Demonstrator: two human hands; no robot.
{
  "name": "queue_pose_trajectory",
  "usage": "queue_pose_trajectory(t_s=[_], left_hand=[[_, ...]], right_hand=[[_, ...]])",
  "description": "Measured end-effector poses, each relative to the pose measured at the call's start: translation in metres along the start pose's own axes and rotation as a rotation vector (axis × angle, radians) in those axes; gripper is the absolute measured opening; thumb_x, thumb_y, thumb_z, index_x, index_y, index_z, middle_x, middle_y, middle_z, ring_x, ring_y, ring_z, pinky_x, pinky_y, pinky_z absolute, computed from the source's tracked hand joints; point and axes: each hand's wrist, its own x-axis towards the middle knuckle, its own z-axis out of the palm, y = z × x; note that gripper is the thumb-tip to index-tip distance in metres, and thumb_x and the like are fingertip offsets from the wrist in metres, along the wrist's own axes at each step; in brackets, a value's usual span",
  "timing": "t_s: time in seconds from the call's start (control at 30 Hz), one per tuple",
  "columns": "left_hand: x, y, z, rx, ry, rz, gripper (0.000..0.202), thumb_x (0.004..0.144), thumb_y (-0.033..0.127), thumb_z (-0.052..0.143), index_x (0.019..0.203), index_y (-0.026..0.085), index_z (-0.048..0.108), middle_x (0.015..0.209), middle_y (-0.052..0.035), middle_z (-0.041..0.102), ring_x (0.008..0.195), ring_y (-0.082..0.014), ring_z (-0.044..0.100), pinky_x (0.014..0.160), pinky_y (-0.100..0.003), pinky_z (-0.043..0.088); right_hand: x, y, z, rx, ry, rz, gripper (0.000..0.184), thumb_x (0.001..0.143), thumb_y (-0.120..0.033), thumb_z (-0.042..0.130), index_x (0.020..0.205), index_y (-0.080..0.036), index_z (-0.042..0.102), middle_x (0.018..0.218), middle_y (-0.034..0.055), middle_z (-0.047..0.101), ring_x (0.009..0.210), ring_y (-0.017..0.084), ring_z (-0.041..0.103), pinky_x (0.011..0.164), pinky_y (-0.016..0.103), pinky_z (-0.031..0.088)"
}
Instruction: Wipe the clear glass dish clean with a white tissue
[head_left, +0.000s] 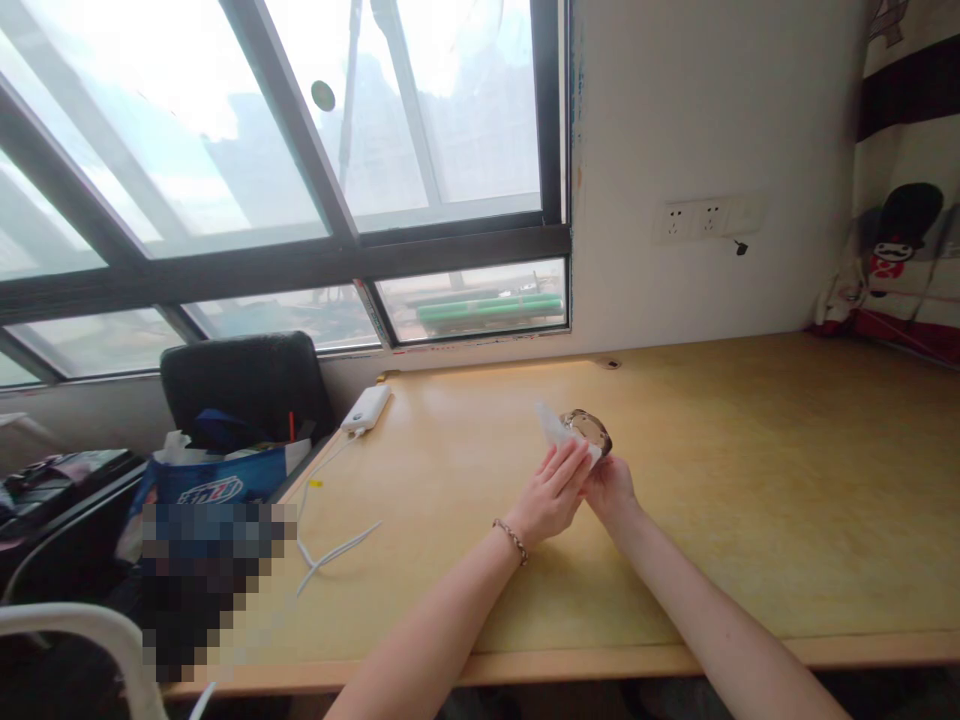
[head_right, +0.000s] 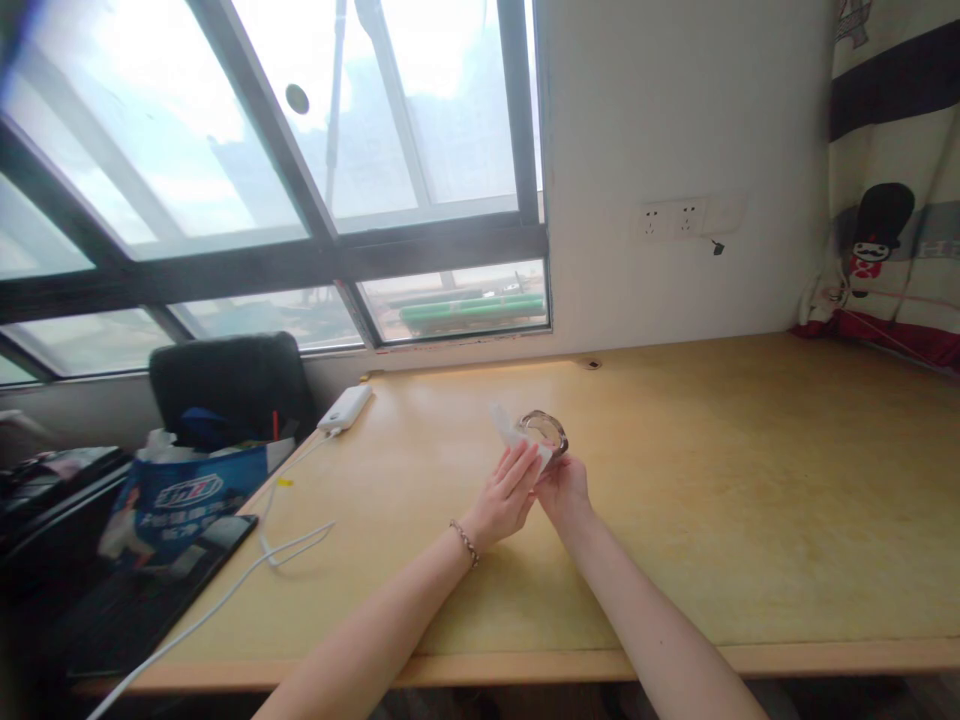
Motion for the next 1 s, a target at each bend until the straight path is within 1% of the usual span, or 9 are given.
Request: queue_pose_trajectory(t_s=[0.13, 0.2, 0.4, 0.53, 0.6, 0.7, 0.8, 0.9, 1.0], left_hand=[[-0.001, 0.000, 0.001, -0.168, 0.087, -0.072, 0.055, 0.085, 0.023, 0.032, 0.135, 0.013, 0.010, 0.140, -0.0137, 0.011, 0.127, -0.0296, 0.012, 0.100, -0.048, 0.025], [0.000, 0.000, 0.000, -0.306, 0.136, -0.165, 0.054, 0.086, 0.024, 0.029, 0.135, 0.014, 0.009, 0.141, -0.0139, 0.009, 0.128, -0.0282, 0.012, 0.101, -0.048, 0.023], [0.003, -0.004, -0.009, -0.712, 0.201, -0.457, 0.043, 0.088, 0.030, 0.026, 0.128, 0.016, 0.033, 0.130, -0.0112, 0.038, 0.120, -0.0215, 0.033, 0.101, -0.039, 0.026], [0.009, -0.006, -0.016, -0.948, 0.196, -0.587, 0.041, 0.088, 0.034, 0.025, 0.119, 0.017, 0.046, 0.122, -0.0081, 0.049, 0.112, -0.0215, 0.044, 0.097, -0.039, 0.032], [0.010, -0.008, -0.019, -1.019, 0.179, -0.614, 0.041, 0.088, 0.035, 0.026, 0.114, 0.016, 0.051, 0.115, -0.0074, 0.054, 0.106, -0.0218, 0.050, 0.093, -0.038, 0.037], [0.011, -0.010, -0.022, -1.042, 0.106, -0.591, 0.043, 0.087, 0.036, 0.025, 0.108, 0.014, 0.056, 0.111, -0.0083, 0.057, 0.101, -0.0224, 0.053, 0.090, -0.038, 0.040], [0.012, -0.011, -0.024, -0.984, 0.017, -0.500, 0.043, 0.088, 0.035, 0.024, 0.107, 0.014, 0.057, 0.117, -0.0093, 0.053, 0.108, -0.0222, 0.048, 0.094, -0.040, 0.036], [0.012, -0.011, -0.025, -0.876, -0.028, -0.387, 0.041, 0.088, 0.032, 0.024, 0.108, 0.015, 0.055, 0.120, -0.0091, 0.051, 0.113, -0.0206, 0.043, 0.099, -0.041, 0.031], [0.013, -0.010, -0.026, -0.761, -0.072, -0.277, 0.040, 0.088, 0.030, 0.023, 0.111, 0.015, 0.053, 0.120, -0.0100, 0.050, 0.115, -0.0195, 0.041, 0.099, -0.041, 0.030]], right_hand=[[-0.004, 0.005, 0.004, -0.001, -0.102, -0.006, 0.016, 0.068, -0.006, 0.043, 0.063, -0.018, 0.053, 0.053, -0.0021, 0.052, 0.044, 0.009, 0.049, 0.040, 0.019, 0.044], [-0.004, 0.005, 0.004, -0.026, -0.121, 0.006, 0.015, 0.068, -0.007, 0.045, 0.059, -0.019, 0.049, 0.046, -0.0041, 0.045, 0.038, 0.008, 0.043, 0.036, 0.018, 0.039], [0.001, -0.004, 0.001, -0.121, -0.092, 0.102, 0.023, 0.063, -0.010, 0.047, 0.046, -0.018, 0.034, 0.039, -0.0066, 0.027, 0.033, 0.005, 0.025, 0.030, 0.015, 0.022], [0.000, -0.008, 0.004, -0.336, -0.025, 0.109, 0.021, 0.063, -0.019, 0.049, 0.047, -0.018, 0.036, 0.040, -0.0064, 0.025, 0.034, 0.006, 0.022, 0.031, 0.017, 0.015], [-0.002, -0.006, 0.007, -0.469, 0.011, 0.036, 0.019, 0.064, -0.023, 0.052, 0.049, -0.017, 0.040, 0.041, -0.0056, 0.031, 0.035, 0.006, 0.026, 0.032, 0.019, 0.018], [-0.005, -0.001, 0.012, -0.689, -0.001, -0.166, 0.016, 0.065, -0.028, 0.054, 0.056, -0.015, 0.050, 0.049, -0.0019, 0.045, 0.043, 0.008, 0.037, 0.039, 0.020, 0.028], [-0.007, 0.004, 0.013, -0.829, 0.027, -0.324, 0.019, 0.069, -0.028, 0.051, 0.056, -0.015, 0.051, 0.049, -0.0026, 0.047, 0.043, 0.008, 0.037, 0.040, 0.020, 0.028], [-0.006, 0.006, 0.011, -0.851, 0.148, -0.429, 0.020, 0.072, -0.027, 0.050, 0.055, -0.017, 0.048, 0.046, -0.0051, 0.045, 0.040, 0.008, 0.036, 0.039, 0.020, 0.027], [-0.003, 0.006, 0.007, -0.846, 0.196, -0.533, 0.020, 0.074, -0.027, 0.052, 0.056, -0.019, 0.048, 0.051, -0.0039, 0.051, 0.047, 0.010, 0.043, 0.044, 0.021, 0.034]])
